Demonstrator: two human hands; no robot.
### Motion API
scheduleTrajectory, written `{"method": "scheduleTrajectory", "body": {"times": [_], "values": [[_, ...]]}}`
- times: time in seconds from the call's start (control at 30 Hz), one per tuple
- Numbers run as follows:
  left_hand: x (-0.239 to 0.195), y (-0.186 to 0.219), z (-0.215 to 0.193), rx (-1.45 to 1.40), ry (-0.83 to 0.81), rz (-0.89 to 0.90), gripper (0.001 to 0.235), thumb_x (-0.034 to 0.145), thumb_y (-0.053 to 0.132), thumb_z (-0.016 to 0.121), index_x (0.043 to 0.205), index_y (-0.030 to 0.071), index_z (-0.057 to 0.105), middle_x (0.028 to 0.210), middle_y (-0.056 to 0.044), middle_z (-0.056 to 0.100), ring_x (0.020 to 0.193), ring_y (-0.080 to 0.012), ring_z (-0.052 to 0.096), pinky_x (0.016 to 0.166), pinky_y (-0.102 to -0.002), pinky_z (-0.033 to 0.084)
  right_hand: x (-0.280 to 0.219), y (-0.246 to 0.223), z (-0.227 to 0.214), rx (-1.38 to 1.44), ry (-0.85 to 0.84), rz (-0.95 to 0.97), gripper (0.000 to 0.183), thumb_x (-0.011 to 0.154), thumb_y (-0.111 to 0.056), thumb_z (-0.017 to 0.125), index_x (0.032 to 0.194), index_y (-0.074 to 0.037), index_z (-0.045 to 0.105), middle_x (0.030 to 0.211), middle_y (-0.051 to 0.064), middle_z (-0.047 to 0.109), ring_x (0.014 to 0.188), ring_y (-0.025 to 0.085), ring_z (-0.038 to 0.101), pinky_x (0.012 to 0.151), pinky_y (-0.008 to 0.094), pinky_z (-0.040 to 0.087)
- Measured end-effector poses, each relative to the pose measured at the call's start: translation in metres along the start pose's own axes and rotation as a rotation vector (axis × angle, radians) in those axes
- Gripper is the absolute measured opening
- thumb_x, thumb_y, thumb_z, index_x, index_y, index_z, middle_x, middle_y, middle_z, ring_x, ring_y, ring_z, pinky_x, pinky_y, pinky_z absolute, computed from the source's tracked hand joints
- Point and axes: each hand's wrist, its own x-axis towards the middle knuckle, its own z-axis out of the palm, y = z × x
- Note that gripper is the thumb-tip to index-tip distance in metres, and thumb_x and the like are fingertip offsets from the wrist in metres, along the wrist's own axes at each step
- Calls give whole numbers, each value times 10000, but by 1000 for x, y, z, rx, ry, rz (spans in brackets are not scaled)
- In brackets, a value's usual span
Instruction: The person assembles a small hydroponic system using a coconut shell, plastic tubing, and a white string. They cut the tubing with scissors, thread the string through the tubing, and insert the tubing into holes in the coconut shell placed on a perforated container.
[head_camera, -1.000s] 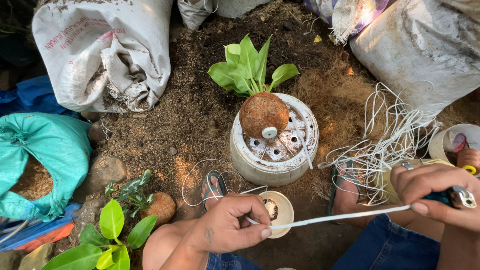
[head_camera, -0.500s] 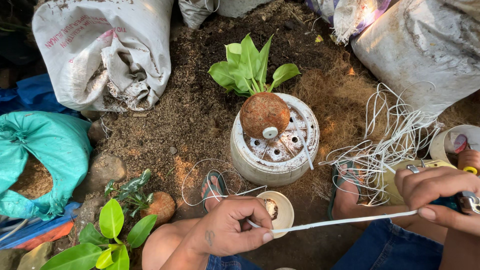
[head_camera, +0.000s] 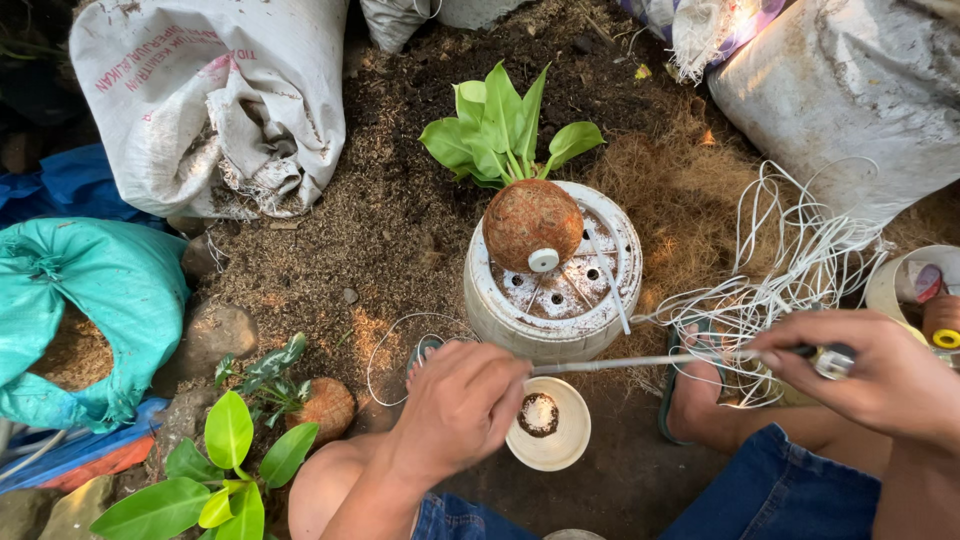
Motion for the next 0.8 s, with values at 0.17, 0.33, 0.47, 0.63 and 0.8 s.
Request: {"method": "scheduleTrajectory", "body": {"times": [0.17,0.33,0.47,0.63,0.8], "values": [[8,-3,3,357,193,95,200,820,-4,757,997,19,665,988,-101,662,837,-281,667,756,-398,533,18,-36,19,-235,123,391,270,824,-174,770,1088,-118,751,869,81,774,789,219,747,721,362,596],[10,-15,3,411,417,164,241,854,-32,746,1045,24,610,1038,-124,662,904,-308,676,850,-448,581,27,-43,26,-225,270,319,322,842,-161,778,1158,-108,743,917,117,765,802,234,744,733,360,581],[0,-48,-9,427,600,102,204,914,-65,715,1042,22,582,1026,-89,675,929,-300,697,823,-413,554,18,-19,24,177,316,272,261,883,-99,700,1124,-6,734,887,124,779,825,191,749,750,341,588],[-22,-110,-53,496,784,-309,86,1033,31,680,1086,18,615,1068,-126,695,981,-271,690,893,-372,545,-1,10,13,422,187,158,262,878,-86,703,1088,65,743,790,113,734,757,155,684,664,314,553],[-34,-165,-62,486,634,-670,94,994,87,685,1077,49,662,1045,-147,690,988,-274,642,892,-416,507,-9,11,18,627,-3,152,234,868,-44,712,1078,58,714,697,119,711,630,175,661,545,327,540]]}}
